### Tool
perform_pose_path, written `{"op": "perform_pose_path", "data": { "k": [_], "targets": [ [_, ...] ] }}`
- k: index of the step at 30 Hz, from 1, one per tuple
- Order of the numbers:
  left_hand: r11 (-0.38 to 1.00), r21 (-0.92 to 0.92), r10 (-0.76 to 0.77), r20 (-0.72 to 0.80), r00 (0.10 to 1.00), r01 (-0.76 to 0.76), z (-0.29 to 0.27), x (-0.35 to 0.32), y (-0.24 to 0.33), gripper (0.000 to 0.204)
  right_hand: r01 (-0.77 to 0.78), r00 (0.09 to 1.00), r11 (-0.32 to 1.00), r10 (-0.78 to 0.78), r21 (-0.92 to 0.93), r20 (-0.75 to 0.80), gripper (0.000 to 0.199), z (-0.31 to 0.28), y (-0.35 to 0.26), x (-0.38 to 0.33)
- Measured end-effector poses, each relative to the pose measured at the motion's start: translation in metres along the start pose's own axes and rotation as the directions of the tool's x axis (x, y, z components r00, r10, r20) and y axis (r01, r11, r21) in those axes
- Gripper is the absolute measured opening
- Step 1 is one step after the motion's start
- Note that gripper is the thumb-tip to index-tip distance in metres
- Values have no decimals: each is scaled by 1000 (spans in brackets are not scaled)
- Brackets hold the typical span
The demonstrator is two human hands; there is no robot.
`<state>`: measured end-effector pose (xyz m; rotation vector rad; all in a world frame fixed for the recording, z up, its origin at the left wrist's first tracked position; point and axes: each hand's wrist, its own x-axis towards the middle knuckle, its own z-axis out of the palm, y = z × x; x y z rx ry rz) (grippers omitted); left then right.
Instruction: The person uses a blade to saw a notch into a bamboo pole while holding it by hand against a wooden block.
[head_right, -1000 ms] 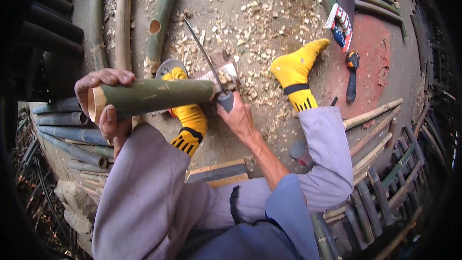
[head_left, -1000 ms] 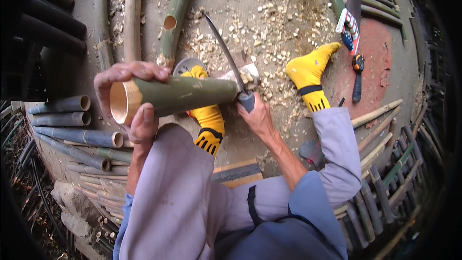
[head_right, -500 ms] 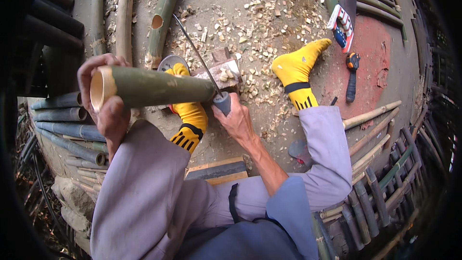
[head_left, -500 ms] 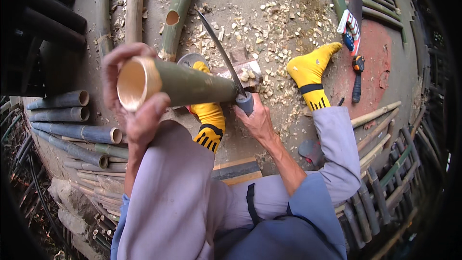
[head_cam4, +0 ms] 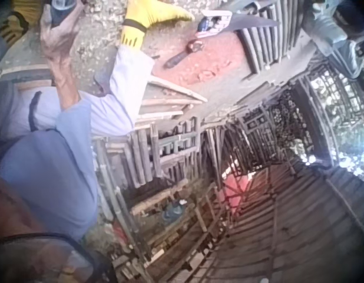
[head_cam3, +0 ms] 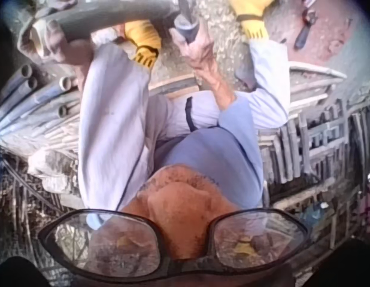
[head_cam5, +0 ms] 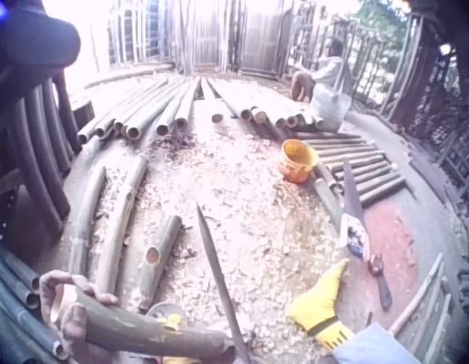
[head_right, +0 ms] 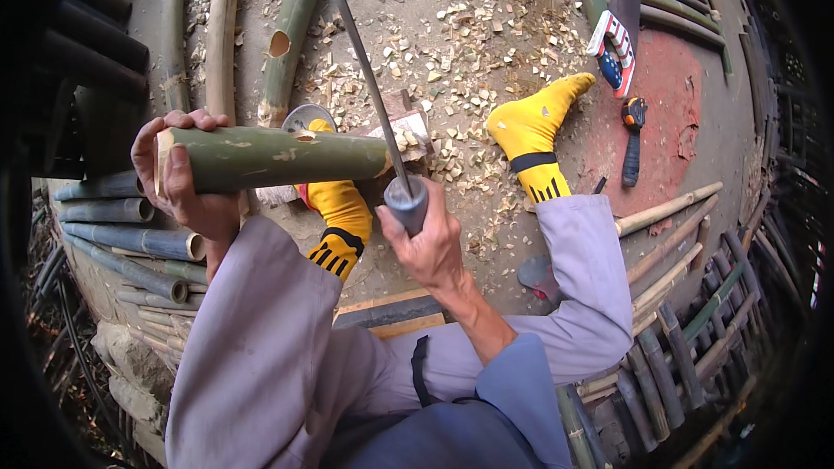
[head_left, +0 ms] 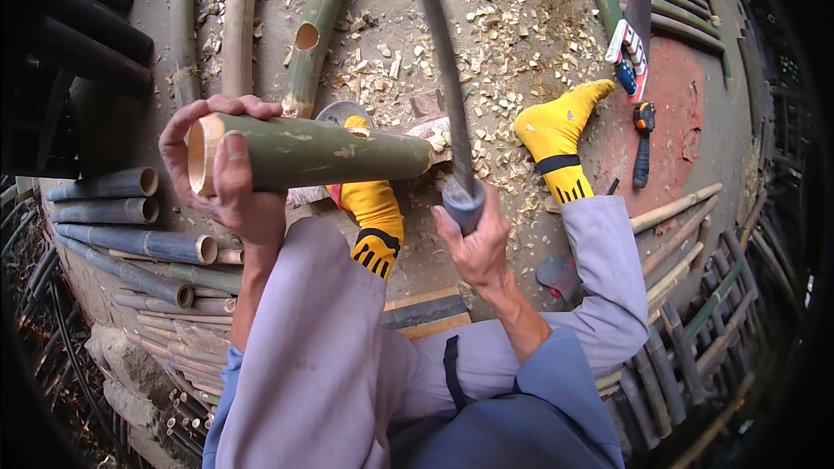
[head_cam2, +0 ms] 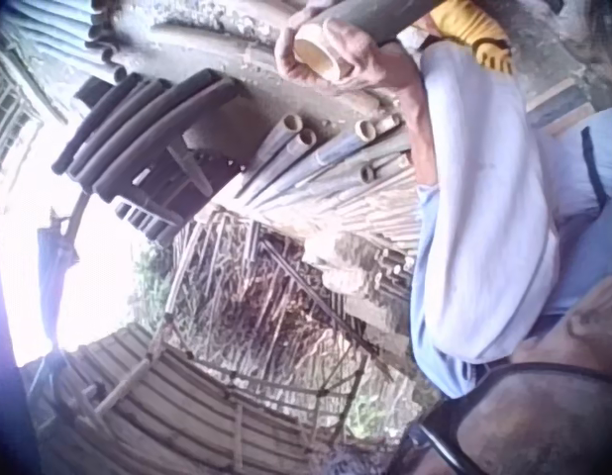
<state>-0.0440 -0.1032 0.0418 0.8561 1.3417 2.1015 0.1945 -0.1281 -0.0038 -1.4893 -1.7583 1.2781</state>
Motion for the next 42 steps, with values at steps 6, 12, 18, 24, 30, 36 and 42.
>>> {"op": "perform_pose_path", "data": {
  "k": [6, 12, 18, 24, 30, 36, 42],
  "targets": [
    [999, -52, 10, 81, 997, -5, 10, -4, -1, 39, -38, 998, 985, 46, -166, 40, 38, 20, 57, 13],
    [999, -9, 50, 95, 994, -49, 9, -1, 1, 42, -144, 986, 990, 143, 3, 81, 36, 0, 3, 5],
    [999, -16, 52, 112, 992, -50, 15, 6, 0, 41, -143, 988, 970, 153, -194, 34, 31, 19, 57, 10],
    [998, -64, 37, 193, 980, -25, -17, 10, -8, 43, -242, 967, 970, 239, 26, 86, 33, 1, 27, 21],
    [989, -136, 107, 349, 931, -63, -24, 13, -9, 46, 189, 978, 982, -189, -14, -86, 33, 15, 37, 1],
    [994, -69, 103, 260, 960, -88, -9, 11, -6, 45, -170, 980, 982, 177, -83, 95, 34, 7, 23, 13],
    [991, -99, 122, 360, 925, -92, -26, 13, -6, 51, 322, 935, 947, -322, -24, -149, 35, 16, 30, 5]
  ]
}}
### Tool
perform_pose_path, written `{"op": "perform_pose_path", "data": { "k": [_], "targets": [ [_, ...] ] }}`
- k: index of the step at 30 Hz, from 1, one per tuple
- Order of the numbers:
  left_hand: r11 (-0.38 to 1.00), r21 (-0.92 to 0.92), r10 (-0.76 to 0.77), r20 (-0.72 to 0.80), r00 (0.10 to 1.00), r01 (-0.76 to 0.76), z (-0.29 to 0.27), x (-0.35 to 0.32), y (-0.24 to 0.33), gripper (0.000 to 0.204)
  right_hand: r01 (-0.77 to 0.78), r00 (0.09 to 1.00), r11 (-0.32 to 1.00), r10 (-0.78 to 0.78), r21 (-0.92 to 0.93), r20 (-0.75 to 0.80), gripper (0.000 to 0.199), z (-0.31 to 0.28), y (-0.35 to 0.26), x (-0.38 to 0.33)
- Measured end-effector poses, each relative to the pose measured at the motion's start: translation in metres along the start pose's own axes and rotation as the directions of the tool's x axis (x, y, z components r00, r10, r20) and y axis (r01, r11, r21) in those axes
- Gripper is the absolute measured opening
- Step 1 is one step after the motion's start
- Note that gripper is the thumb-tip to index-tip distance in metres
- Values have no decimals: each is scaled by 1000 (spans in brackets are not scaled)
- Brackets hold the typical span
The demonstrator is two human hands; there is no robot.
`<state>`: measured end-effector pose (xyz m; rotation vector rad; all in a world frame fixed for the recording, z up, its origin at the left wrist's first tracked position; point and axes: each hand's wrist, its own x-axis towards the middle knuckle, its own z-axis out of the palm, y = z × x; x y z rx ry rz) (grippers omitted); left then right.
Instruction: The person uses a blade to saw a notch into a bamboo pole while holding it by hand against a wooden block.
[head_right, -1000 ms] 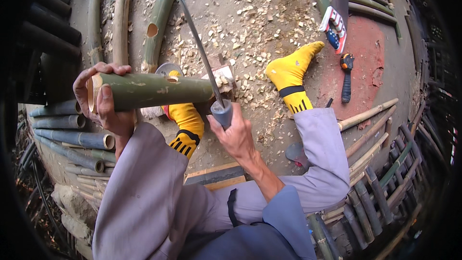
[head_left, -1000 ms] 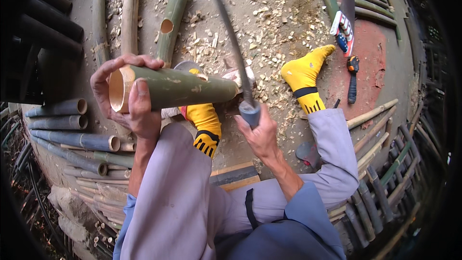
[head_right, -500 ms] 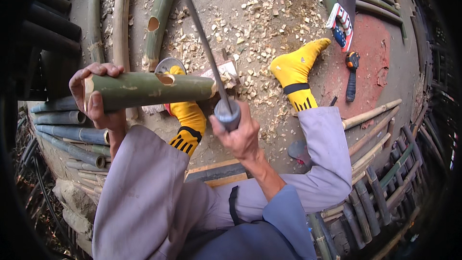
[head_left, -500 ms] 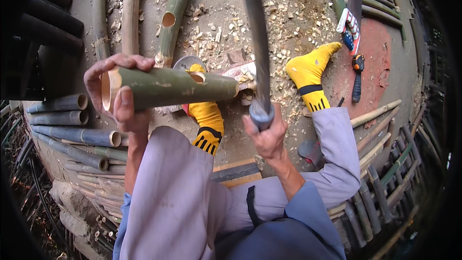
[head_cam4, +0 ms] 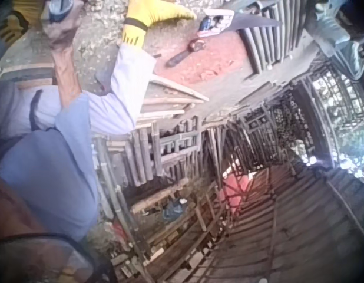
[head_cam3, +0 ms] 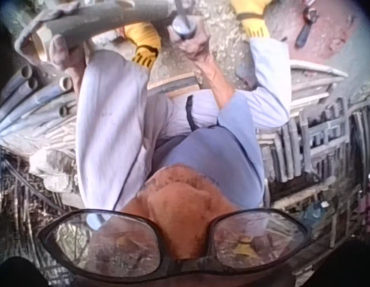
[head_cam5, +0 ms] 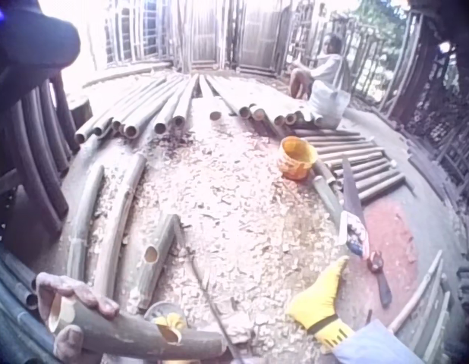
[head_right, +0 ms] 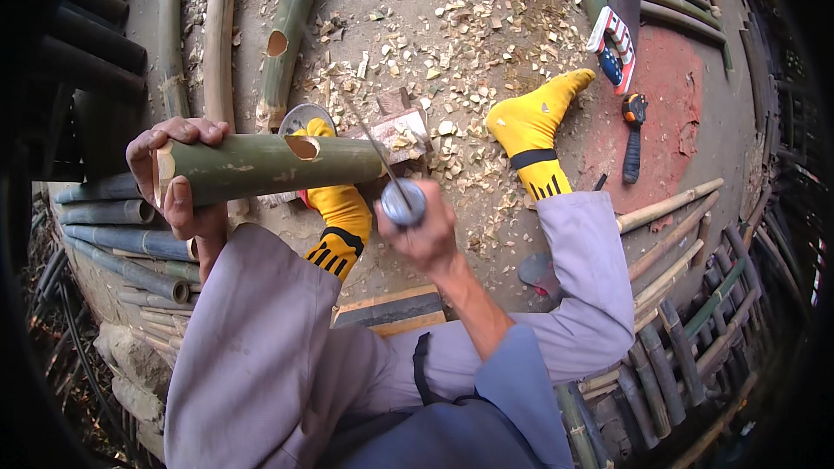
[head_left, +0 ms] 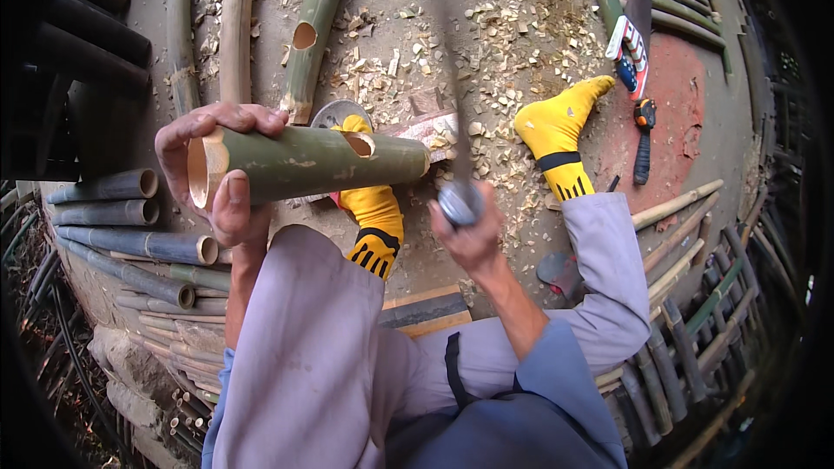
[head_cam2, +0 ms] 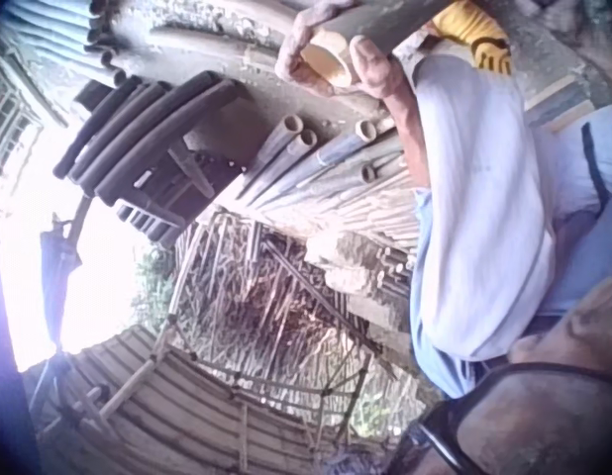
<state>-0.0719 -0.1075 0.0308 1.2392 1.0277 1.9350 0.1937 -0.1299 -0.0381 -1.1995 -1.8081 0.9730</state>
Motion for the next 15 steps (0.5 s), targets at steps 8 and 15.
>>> {"op": "perform_pose_path", "data": {
  "k": [8, 15],
  "targets": [
    [926, 54, -314, -446, 838, 375, 24, 9, 4, 55, -558, 753, 813, 580, -166, 310, 37, 2, 29, -3],
    [990, -17, -133, -414, 901, 138, 18, -5, 1, 51, -290, 948, 956, 293, -39, 128, 38, -17, -25, 14]
  ]
}}
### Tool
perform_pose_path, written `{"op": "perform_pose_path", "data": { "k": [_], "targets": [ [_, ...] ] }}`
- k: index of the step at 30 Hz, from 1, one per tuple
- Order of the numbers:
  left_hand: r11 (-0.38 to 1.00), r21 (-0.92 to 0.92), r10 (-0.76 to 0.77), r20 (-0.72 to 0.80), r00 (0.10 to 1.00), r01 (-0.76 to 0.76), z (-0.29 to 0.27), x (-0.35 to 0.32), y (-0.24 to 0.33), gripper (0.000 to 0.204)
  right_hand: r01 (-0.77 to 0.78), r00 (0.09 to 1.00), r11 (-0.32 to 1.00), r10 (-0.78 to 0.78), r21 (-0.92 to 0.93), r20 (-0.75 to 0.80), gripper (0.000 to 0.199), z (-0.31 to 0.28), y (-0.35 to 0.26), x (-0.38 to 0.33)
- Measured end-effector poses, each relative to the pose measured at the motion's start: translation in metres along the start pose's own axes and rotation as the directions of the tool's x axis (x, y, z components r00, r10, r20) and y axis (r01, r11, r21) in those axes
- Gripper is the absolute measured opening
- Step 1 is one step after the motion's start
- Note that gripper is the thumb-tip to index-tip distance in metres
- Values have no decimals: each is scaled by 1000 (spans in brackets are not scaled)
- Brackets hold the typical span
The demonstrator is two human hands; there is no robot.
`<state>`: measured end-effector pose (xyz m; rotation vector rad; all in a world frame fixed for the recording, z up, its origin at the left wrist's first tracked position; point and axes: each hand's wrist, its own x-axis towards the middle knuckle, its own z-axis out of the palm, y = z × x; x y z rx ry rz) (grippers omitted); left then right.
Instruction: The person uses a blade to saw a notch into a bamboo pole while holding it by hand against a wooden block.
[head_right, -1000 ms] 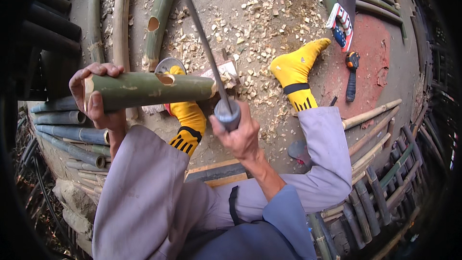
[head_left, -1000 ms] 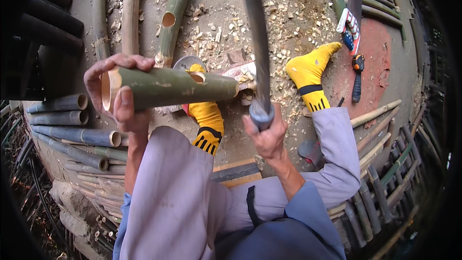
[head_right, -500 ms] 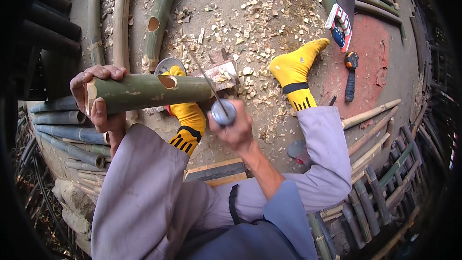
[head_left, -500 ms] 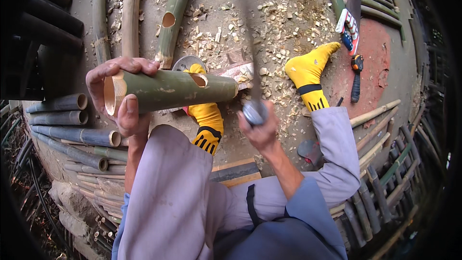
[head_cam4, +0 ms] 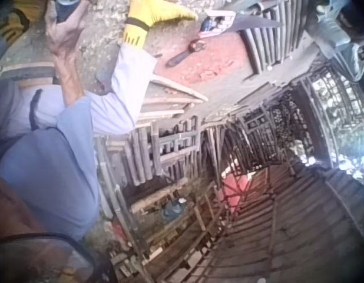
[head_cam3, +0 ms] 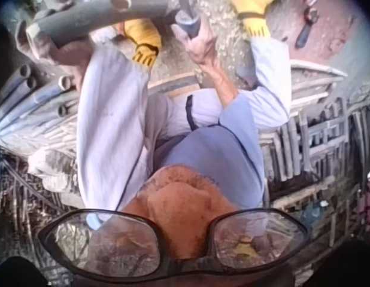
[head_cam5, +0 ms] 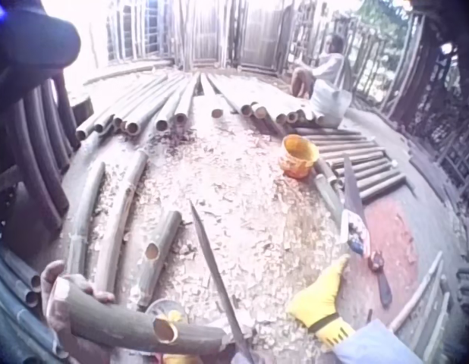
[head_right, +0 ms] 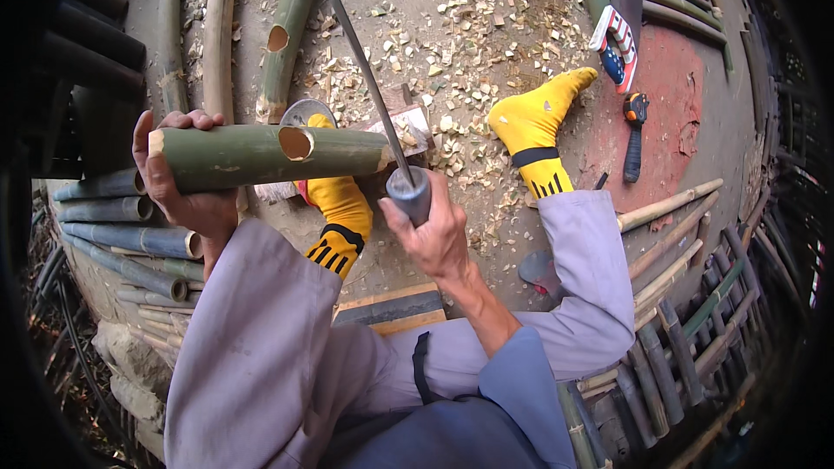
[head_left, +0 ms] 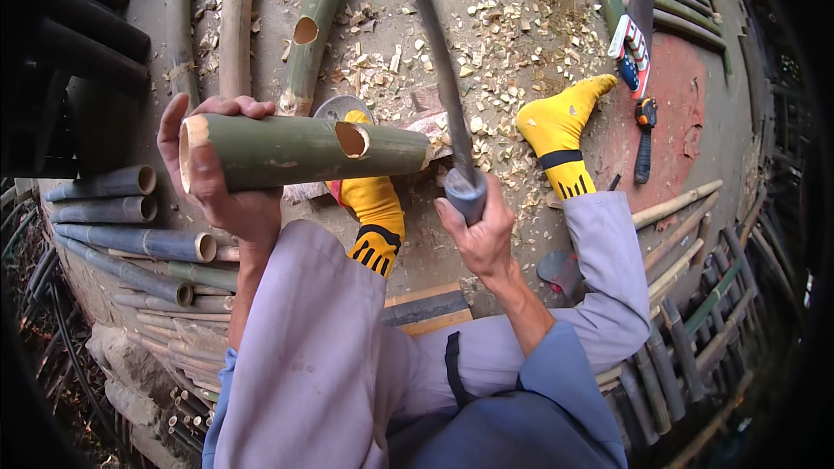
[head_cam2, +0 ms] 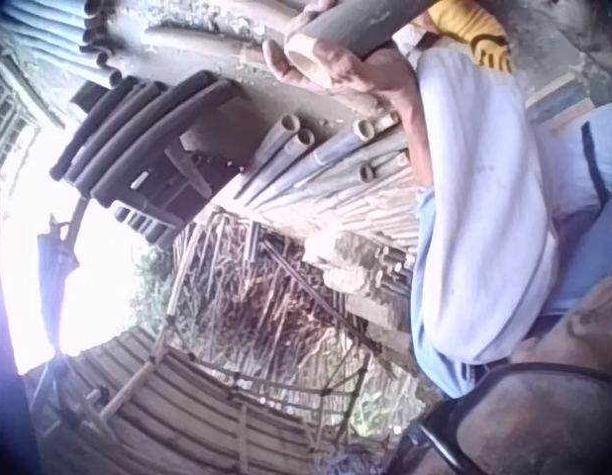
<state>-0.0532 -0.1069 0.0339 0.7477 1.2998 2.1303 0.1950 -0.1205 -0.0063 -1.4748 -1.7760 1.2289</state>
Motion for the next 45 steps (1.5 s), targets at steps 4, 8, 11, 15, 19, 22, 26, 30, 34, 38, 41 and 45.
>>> {"op": "perform_pose_path", "data": {
  "k": [4, 8, 11, 15, 19, 22, 26, 30, 34, 38, 41, 45],
  "targets": [
    [999, 51, -12, 40, 999, 10, -3, -3, 3, 45, 128, 991, 992, -128, -13, -36, 36, 14, 14, 1],
    [1000, -14, 15, 123, 992, -13, 9, -2, -3, 43, -244, 956, 963, 258, -113, 137, 34, 15, 45, 12],
    [998, 46, 33, 120, 992, -39, 4, -2, 4, 44, -262, 952, 965, 260, -8, 164, 33, 9, 12, 13],
    [1000, 0, 27, 158, 987, -27, -7, -3, 2, 47, 64, 997, 991, -59, 114, -48, 35, 3, 5, -3],
    [986, 72, 123, 269, 955, -148, -25, 3, -7, 49, -269, 924, 944, 309, -193, 224, 35, 23, 54, 8],
    [990, 142, 1, 158, 987, -24, -10, 16, -1, 51, -216, 948, 964, 245, -157, 202, 37, 27, 67, 11],
    [984, 94, -136, -169, 976, 154, -6, 13, 2, 49, -300, 933, 953, 304, -47, 192, 37, 20, 46, 7],
    [995, -83, -61, -127, 990, 50, -15, 1, -2, 48, -126, 987, 992, 127, -19, 101, 38, 3, 6, 1],
    [998, 51, 28, -41, 999, -26, -11, -6, -2, 45, 183, 975, 983, -182, -3, -129, 38, -1, -11, -3],
    [994, 45, 95, 111, 989, -101, 0, -9, -1, 40, -82, 988, 972, 109, -221, 113, 36, 14, 38, 14],
    [993, 79, 81, 109, 991, -89, 16, -8, 5, 36, -295, 931, 950, 310, -104, 191, 37, 1, 21, 10],
    [996, 8, 90, 89, 992, -91, 0, -7, 3, 38, -110, 993, 991, 106, 78, 54, 35, -8, -9, 1]
  ]
}}
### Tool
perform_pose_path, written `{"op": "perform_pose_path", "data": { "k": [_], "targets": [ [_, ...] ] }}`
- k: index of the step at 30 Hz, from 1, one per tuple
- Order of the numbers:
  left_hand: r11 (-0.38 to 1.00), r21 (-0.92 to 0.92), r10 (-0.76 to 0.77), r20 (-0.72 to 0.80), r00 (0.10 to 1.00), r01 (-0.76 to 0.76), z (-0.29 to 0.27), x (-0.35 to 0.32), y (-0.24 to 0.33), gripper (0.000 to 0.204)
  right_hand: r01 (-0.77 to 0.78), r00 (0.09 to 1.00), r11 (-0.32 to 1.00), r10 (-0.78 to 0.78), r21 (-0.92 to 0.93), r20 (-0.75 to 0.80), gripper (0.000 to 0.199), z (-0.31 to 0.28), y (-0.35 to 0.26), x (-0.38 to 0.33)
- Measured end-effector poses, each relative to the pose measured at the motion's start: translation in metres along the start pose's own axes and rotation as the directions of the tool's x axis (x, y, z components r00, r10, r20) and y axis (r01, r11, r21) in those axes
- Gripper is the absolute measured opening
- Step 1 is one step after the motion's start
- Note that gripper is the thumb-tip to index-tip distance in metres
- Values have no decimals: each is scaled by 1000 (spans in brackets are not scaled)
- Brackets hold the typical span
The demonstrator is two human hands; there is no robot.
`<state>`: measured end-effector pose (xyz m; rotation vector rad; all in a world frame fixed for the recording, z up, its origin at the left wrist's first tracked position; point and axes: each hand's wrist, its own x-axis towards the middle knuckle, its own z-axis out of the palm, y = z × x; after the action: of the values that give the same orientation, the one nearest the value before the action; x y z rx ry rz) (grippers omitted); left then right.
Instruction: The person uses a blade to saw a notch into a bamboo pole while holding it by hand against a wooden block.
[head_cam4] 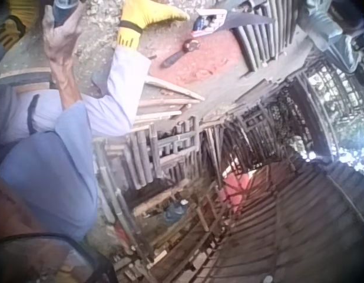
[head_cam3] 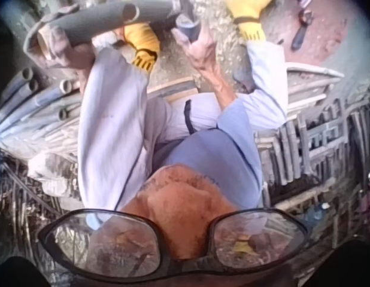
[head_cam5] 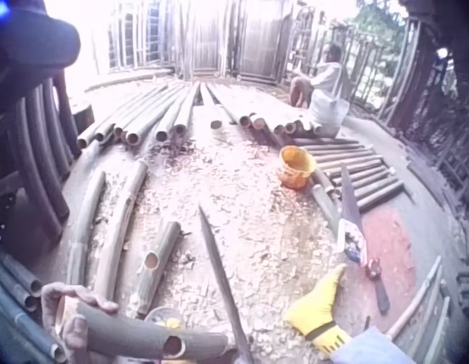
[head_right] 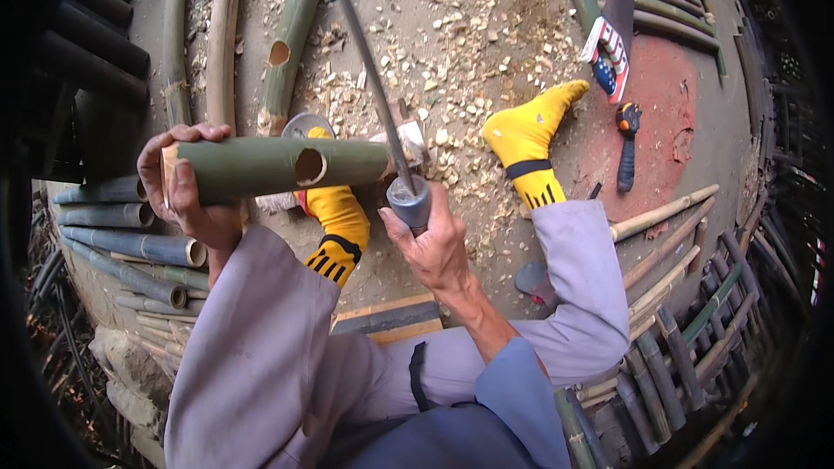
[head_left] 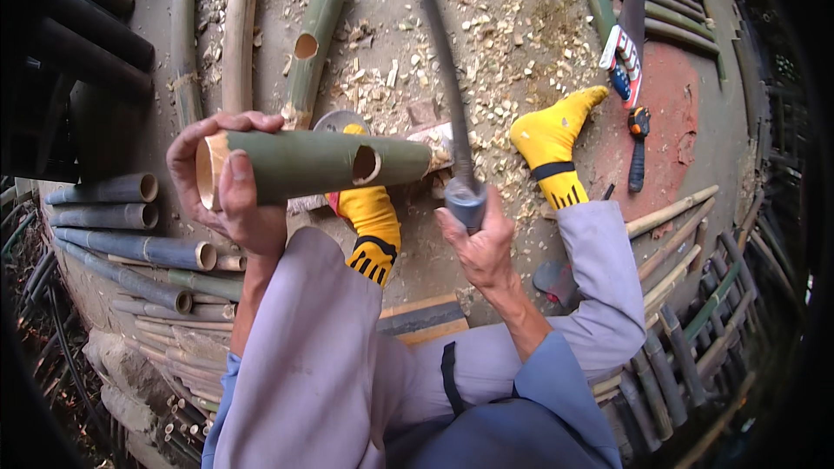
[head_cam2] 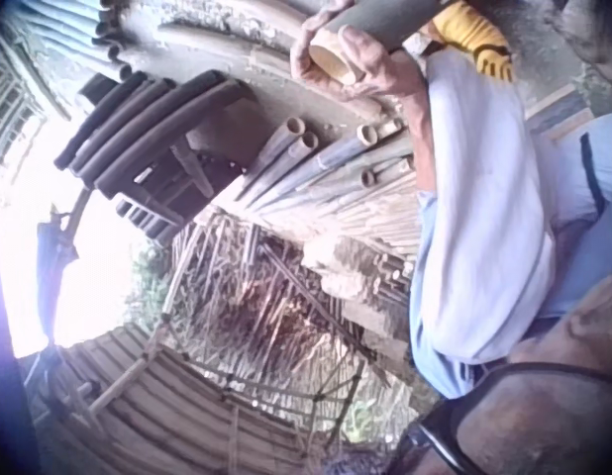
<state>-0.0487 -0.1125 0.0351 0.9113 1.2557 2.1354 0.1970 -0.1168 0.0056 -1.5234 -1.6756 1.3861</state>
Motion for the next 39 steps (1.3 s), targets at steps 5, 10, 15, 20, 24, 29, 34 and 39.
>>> {"op": "perform_pose_path", "data": {
  "k": [5, 10, 15, 20, 24, 29, 34, 39],
  "targets": [
    [1000, 5, -30, 21, 999, 30, 6, 3, -3, 40, -26, 996, 988, 38, -150, 77, 36, 15, 52, 15],
    [999, 9, -49, 137, 989, 48, -14, 3, 0, 40, -204, 970, 969, 220, -138, 108, 34, 7, 51, 9],
    [999, -33, 26, 202, 979, -20, -24, 8, -5, 42, 277, 948, 959, -283, -59, -149, 34, 5, 12, 0],
    [1000, 2, 28, 259, 965, -30, -5, 6, 0, 50, -98, 990, 982, 112, -160, 83, 32, 17, 63, 15],
    [999, 17, -35, 268, 963, 32, -13, 5, 2, 51, -79, 994, 993, 86, -87, 74, 35, 9, 35, 1],
    [1000, -13, 17, 279, 960, -14, -13, 8, 2, 50, 136, 990, 985, -138, -109, -11, 37, 14, 31, -3],
    [994, 61, -103, 245, 964, 91, -10, 16, 5, 56, -267, 949, 960, 277, -79, 154, 38, 11, 76, 12],
    [955, -57, -297, -263, 918, 292, -3, 20, 6, 58, -193, 971, 969, 211, -155, 111, 40, 13, 69, 11]
  ]
}}
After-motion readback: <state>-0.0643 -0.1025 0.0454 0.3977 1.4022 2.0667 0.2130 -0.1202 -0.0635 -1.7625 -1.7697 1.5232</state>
